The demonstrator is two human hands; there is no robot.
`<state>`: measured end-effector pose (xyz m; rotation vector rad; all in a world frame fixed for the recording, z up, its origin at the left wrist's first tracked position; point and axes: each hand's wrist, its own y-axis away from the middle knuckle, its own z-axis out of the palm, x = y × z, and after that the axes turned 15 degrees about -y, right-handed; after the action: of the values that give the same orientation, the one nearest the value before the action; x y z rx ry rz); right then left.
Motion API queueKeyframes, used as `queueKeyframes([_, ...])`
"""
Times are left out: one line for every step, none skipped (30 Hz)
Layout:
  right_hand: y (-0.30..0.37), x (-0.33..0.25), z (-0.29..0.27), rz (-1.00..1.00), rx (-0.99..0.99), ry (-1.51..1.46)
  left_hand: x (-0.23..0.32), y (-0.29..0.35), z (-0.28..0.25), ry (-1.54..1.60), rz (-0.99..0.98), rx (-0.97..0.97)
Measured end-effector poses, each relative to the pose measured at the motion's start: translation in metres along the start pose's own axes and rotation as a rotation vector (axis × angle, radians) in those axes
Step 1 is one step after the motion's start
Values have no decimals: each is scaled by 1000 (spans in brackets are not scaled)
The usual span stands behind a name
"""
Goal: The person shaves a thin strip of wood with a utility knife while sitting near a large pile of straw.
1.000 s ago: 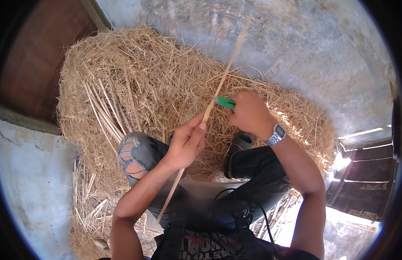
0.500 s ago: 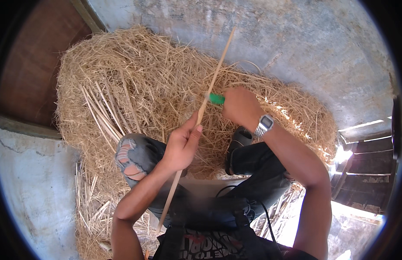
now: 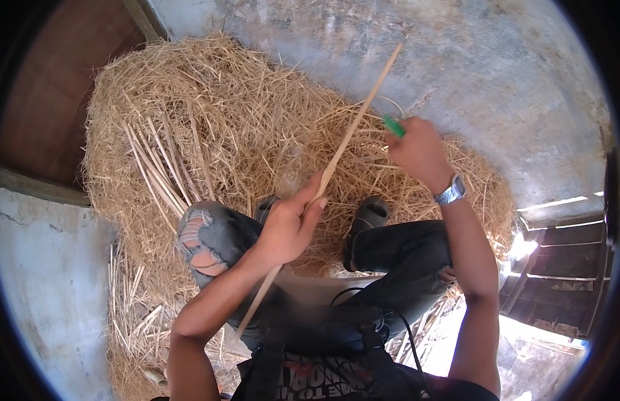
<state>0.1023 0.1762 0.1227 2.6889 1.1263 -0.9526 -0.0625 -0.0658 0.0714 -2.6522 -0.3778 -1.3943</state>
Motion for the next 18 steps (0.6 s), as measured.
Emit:
queueKeyframes([4, -19, 7, 0, -108, 6, 2, 0, -2, -18, -11, 8])
queueKeyframes([11, -26, 17, -75, -157, 13, 1, -1, -2, -15, -12, 12])
queueKeyframes([18, -29, 28, -149, -206, 21, 0, -3, -2, -13, -13, 14])
queueKeyframes([20, -33, 36, -223, -253, 32, 0, -4, -2, -8, -12, 18])
queueKeyframes([18, -41, 40, -140, -304, 39, 0, -5, -3, 14, -14, 27])
queueKeyframes([17, -48, 42, -56, -354, 46, 0, -5, -3, 36, -17, 35])
queueKeyframes([17, -51, 44, 28, -406, 52, 0, -4, -4, 59, -22, 43])
queueKeyframes([17, -50, 44, -5, -392, 61, -3, -3, -4, 71, -28, 37])
queueKeyframes([17, -47, 46, -37, -377, 69, -8, -2, -3, 82, -34, 32])
queueKeyframes([16, -44, 48, -69, -362, 78, -10, -2, -2, 93, -39, 26])
queueKeyframes([14, -42, 52, -63, -319, 96, -10, -1, -3, 97, -58, 41])
queueKeyframes([11, -41, 57, -58, -277, 112, -8, -1, -3, 100, -77, 57])
queueKeyframes([8, -39, 57, -45, -234, 137, -7, -2, -2, 112, -91, 68])
queueKeyframes([-3, -39, 50, 29, -238, 123, -5, 2, -2, 88, -77, 57])
queueKeyframes([-21, -34, 40, 103, -242, 107, -4, 8, -4, 63, -65, 48])
queueKeyframes([-42, -13, 23, 229, -128, 121, -1, 8, -3, 46, -31, 24])
queueKeyframes([-59, 14, 3, 354, -10, 133, -1, 10, -4, 14, 17, -37])
queueKeyframes([-64, 44, -15, 380, 118, 140, -3, 13, -6, -19, 63, -94])
